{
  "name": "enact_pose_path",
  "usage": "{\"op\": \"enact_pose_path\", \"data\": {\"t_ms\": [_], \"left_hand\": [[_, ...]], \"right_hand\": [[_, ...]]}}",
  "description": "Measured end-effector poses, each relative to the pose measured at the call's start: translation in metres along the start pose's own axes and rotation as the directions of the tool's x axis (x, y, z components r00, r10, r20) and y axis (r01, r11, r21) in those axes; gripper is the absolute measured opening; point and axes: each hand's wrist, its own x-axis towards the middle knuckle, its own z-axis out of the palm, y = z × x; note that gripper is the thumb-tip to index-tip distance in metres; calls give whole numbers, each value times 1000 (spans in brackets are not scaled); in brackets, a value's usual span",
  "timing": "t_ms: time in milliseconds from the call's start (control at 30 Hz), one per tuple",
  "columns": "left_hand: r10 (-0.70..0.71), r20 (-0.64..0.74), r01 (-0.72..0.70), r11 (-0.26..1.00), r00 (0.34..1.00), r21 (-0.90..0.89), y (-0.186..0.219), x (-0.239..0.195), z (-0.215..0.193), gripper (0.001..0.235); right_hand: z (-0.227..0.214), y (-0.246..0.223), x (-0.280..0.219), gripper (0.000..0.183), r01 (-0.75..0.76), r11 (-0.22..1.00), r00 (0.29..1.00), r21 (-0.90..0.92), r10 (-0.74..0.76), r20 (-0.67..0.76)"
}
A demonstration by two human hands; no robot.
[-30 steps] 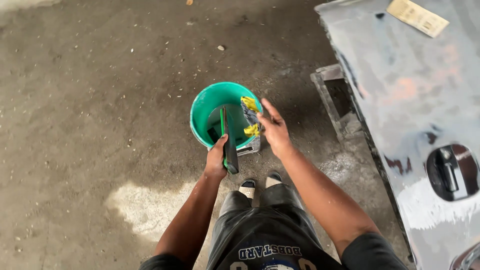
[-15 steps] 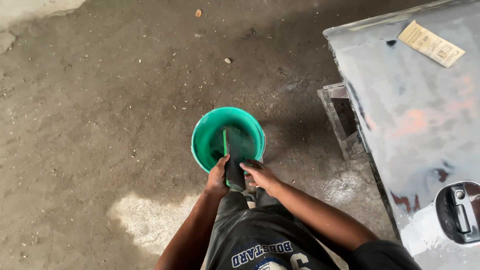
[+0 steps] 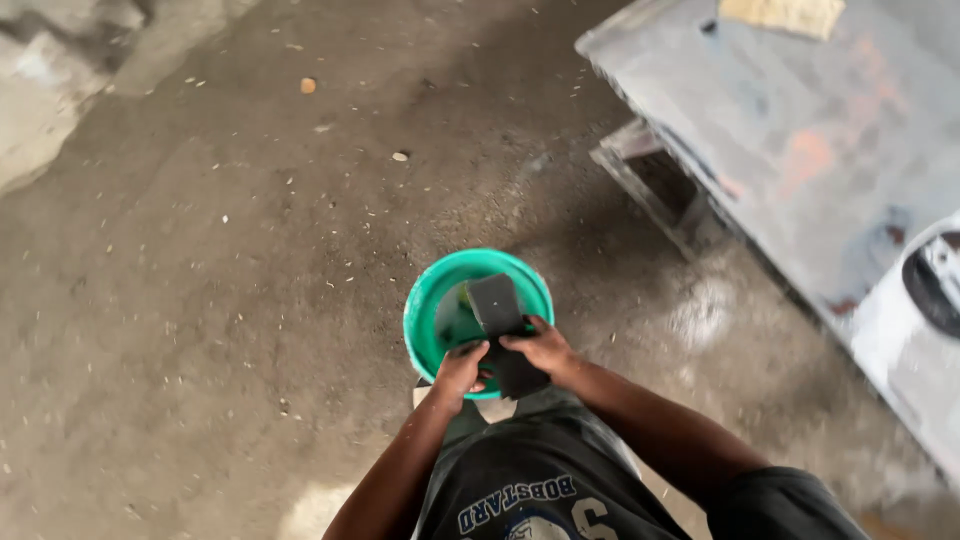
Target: The person sands a car door with a green sanding block and wipes it with a yellow cloth. They repeatedly dip the cloth into a bucket of water and continue sanding and wiping the door surface.
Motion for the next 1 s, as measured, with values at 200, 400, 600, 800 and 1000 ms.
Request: {"op": "enact_pose_path", "data": {"t_ms": [200,400,600,800,1000], "left_hand": [[166,85,-184,930,983,319,-38,49,-93,56],[444,315,-517,469,839,716,33,24,-88,64],[377,492,-576,150,785,804,44,78,-52,70],[301,540,-482,-249,786,840,-45,248,-49,56],[283,476,-329,-439,833,836,-130,351,-56,79]], "right_hand": [[58,45,-8,94,183,983,964,29,-174,-202],[81,36,-54,88,71,981,921,-180,-134,-366],[77,28,-62,88,171,985,923,-22,-168,-345],[67,8,-82,79,201,978,935,58,-174,-309],[57,1,-81,78,265,962,921,-59,-271,-280]]}}
